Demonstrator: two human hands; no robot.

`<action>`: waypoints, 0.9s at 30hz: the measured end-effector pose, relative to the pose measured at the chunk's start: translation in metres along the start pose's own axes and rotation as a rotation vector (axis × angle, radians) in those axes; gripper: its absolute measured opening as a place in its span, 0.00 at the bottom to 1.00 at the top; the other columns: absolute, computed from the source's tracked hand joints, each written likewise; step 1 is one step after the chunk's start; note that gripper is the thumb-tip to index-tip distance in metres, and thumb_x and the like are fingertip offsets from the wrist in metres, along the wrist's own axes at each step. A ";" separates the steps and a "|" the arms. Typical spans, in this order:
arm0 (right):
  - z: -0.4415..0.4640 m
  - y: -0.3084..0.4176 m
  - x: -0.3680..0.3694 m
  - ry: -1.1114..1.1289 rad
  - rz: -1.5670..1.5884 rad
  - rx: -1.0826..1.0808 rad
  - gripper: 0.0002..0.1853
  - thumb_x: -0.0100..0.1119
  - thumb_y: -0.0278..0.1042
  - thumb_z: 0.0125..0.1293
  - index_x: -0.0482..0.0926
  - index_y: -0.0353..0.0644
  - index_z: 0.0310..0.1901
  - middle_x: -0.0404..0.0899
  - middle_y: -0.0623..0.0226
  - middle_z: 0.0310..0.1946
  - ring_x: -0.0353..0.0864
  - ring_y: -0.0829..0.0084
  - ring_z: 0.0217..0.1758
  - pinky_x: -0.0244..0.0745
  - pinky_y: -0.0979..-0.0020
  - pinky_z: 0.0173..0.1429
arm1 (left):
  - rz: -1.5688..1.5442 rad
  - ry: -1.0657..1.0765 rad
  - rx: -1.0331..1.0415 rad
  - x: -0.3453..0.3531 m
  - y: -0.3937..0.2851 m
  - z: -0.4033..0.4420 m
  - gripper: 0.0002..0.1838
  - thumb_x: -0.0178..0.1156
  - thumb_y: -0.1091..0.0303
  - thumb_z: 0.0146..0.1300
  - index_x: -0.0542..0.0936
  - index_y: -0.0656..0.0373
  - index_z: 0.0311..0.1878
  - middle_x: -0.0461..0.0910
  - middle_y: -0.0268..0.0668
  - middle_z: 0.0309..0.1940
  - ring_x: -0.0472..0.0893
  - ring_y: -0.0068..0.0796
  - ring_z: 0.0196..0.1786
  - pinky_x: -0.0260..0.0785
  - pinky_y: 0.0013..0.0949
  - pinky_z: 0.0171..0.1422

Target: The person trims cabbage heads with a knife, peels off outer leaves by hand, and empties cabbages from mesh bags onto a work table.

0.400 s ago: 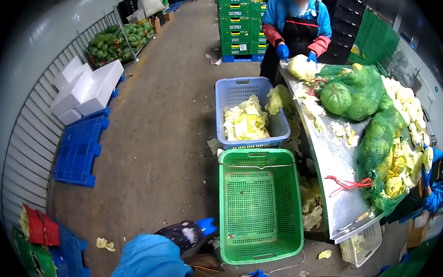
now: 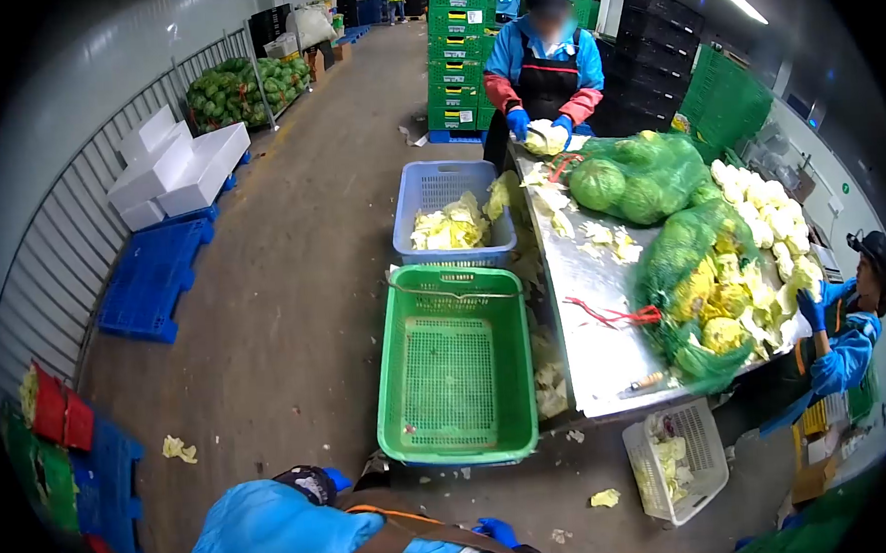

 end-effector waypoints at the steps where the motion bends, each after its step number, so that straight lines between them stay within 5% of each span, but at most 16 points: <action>1: -0.041 0.029 -0.008 -0.058 0.081 0.013 0.15 0.54 0.41 0.63 0.79 0.40 0.44 0.82 0.59 0.31 0.82 0.67 0.29 0.78 0.66 0.33 | -0.024 -0.010 0.036 0.006 -0.028 0.003 0.28 0.49 0.40 0.58 0.80 0.53 0.50 0.78 0.49 0.48 0.76 0.50 0.52 0.67 0.45 0.55; 2: -0.072 0.053 -0.024 -0.116 0.154 0.025 0.14 0.54 0.39 0.63 0.79 0.39 0.43 0.82 0.59 0.29 0.82 0.67 0.27 0.77 0.67 0.31 | -0.238 0.043 -0.249 -0.077 -0.128 -0.060 0.29 0.48 0.40 0.60 0.79 0.55 0.50 0.78 0.50 0.46 0.77 0.51 0.49 0.68 0.45 0.53; 3: -0.090 0.075 -0.044 -0.144 0.146 -0.016 0.13 0.54 0.39 0.62 0.78 0.39 0.43 0.82 0.57 0.29 0.82 0.67 0.27 0.77 0.68 0.31 | -0.246 -0.038 -0.001 -0.114 -0.176 -0.077 0.28 0.51 0.42 0.60 0.78 0.57 0.50 0.79 0.50 0.44 0.79 0.47 0.47 0.69 0.44 0.52; 4: -0.106 0.095 -0.064 -0.169 0.146 -0.056 0.13 0.55 0.38 0.62 0.78 0.39 0.43 0.82 0.56 0.29 0.82 0.67 0.27 0.77 0.68 0.30 | -0.630 -0.511 0.333 -0.130 -0.221 -0.086 0.29 0.56 0.43 0.59 0.77 0.60 0.51 0.80 0.48 0.43 0.79 0.45 0.46 0.70 0.42 0.53; 5: -0.124 0.123 -0.079 -0.159 0.115 -0.130 0.12 0.54 0.37 0.62 0.78 0.37 0.42 0.81 0.56 0.27 0.81 0.69 0.26 0.75 0.71 0.29 | -0.803 -0.513 0.305 -0.145 -0.248 -0.069 0.29 0.62 0.48 0.57 0.76 0.62 0.53 0.79 0.47 0.47 0.78 0.43 0.50 0.68 0.39 0.56; 6: -0.143 0.139 -0.095 -0.215 0.048 -0.360 0.11 0.53 0.35 0.63 0.77 0.37 0.41 0.81 0.55 0.27 0.80 0.70 0.25 0.74 0.73 0.28 | -0.769 -0.628 0.290 -0.200 -0.304 -0.100 0.25 0.65 0.56 0.56 0.76 0.58 0.55 0.77 0.45 0.50 0.75 0.35 0.55 0.66 0.36 0.60; 9: -0.168 0.220 -0.126 -0.228 0.087 -0.688 0.09 0.53 0.35 0.66 0.77 0.38 0.35 0.74 0.66 0.18 0.73 0.74 0.19 0.69 0.74 0.25 | -0.655 -0.854 0.785 -0.342 -0.438 -0.204 0.27 0.68 0.60 0.54 0.75 0.58 0.56 0.76 0.40 0.53 0.74 0.35 0.56 0.65 0.37 0.62; 10: -0.175 0.248 -0.139 -0.211 -0.011 -0.735 0.09 0.52 0.36 0.68 0.78 0.39 0.39 0.76 0.69 0.25 0.73 0.79 0.24 0.67 0.77 0.27 | -0.833 -0.782 1.010 -0.372 -0.476 -0.235 0.26 0.69 0.63 0.51 0.75 0.57 0.54 0.77 0.39 0.51 0.74 0.35 0.56 0.65 0.37 0.61; 12: -0.196 0.307 -0.140 -0.317 -0.094 -0.779 0.10 0.53 0.35 0.67 0.79 0.38 0.40 0.78 0.71 0.28 0.74 0.81 0.30 0.70 0.77 0.36 | -0.517 -0.931 1.261 -0.415 -0.535 -0.291 0.27 0.72 0.67 0.46 0.76 0.61 0.52 0.77 0.42 0.48 0.76 0.36 0.53 0.68 0.37 0.57; 13: -0.200 0.331 -0.147 -0.395 -0.289 -0.826 0.09 0.52 0.33 0.67 0.79 0.37 0.41 0.79 0.70 0.31 0.75 0.80 0.33 0.71 0.77 0.40 | -0.374 -1.153 1.439 -0.429 -0.565 -0.306 0.25 0.76 0.61 0.38 0.81 0.59 0.42 0.81 0.38 0.39 0.79 0.36 0.41 0.70 0.35 0.46; 15: -0.186 0.375 -0.168 -0.373 -0.468 -0.860 0.10 0.52 0.33 0.67 0.78 0.38 0.45 0.81 0.66 0.39 0.79 0.76 0.38 0.73 0.73 0.43 | -0.139 -1.310 1.541 -0.443 -0.596 -0.313 0.24 0.75 0.61 0.40 0.81 0.59 0.42 0.81 0.39 0.39 0.79 0.35 0.41 0.70 0.35 0.47; 21: -0.076 0.456 -0.264 -0.525 -1.396 -0.841 0.09 0.58 0.36 0.55 0.78 0.40 0.32 0.78 0.60 0.31 0.77 0.65 0.32 0.74 0.65 0.38 | 0.022 -1.405 1.024 -0.480 -0.566 -0.236 0.22 0.71 0.62 0.44 0.81 0.59 0.44 0.80 0.39 0.40 0.79 0.35 0.42 0.70 0.35 0.48; 25: -0.052 0.508 -0.286 -0.578 -1.603 -1.175 0.09 0.62 0.38 0.49 0.79 0.41 0.26 0.78 0.58 0.26 0.78 0.61 0.29 0.75 0.62 0.36 | 0.026 -1.371 0.538 -0.463 -0.510 -0.177 0.21 0.68 0.62 0.47 0.80 0.59 0.45 0.80 0.39 0.40 0.79 0.35 0.43 0.70 0.35 0.49; 27: -0.072 0.529 -0.270 -0.324 -1.705 -0.826 0.11 0.60 0.43 0.52 0.80 0.43 0.27 0.79 0.58 0.30 0.78 0.59 0.36 0.74 0.61 0.39 | -0.011 -1.353 0.383 -0.450 -0.495 -0.160 0.20 0.67 0.62 0.49 0.80 0.59 0.45 0.80 0.39 0.41 0.79 0.35 0.43 0.70 0.35 0.49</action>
Point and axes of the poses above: each hand's wrist, its own z-axis towards the middle knuckle, its own x-axis out of the palm, y = z × x, the point moved 1 cm from there along z, towards the middle knuckle
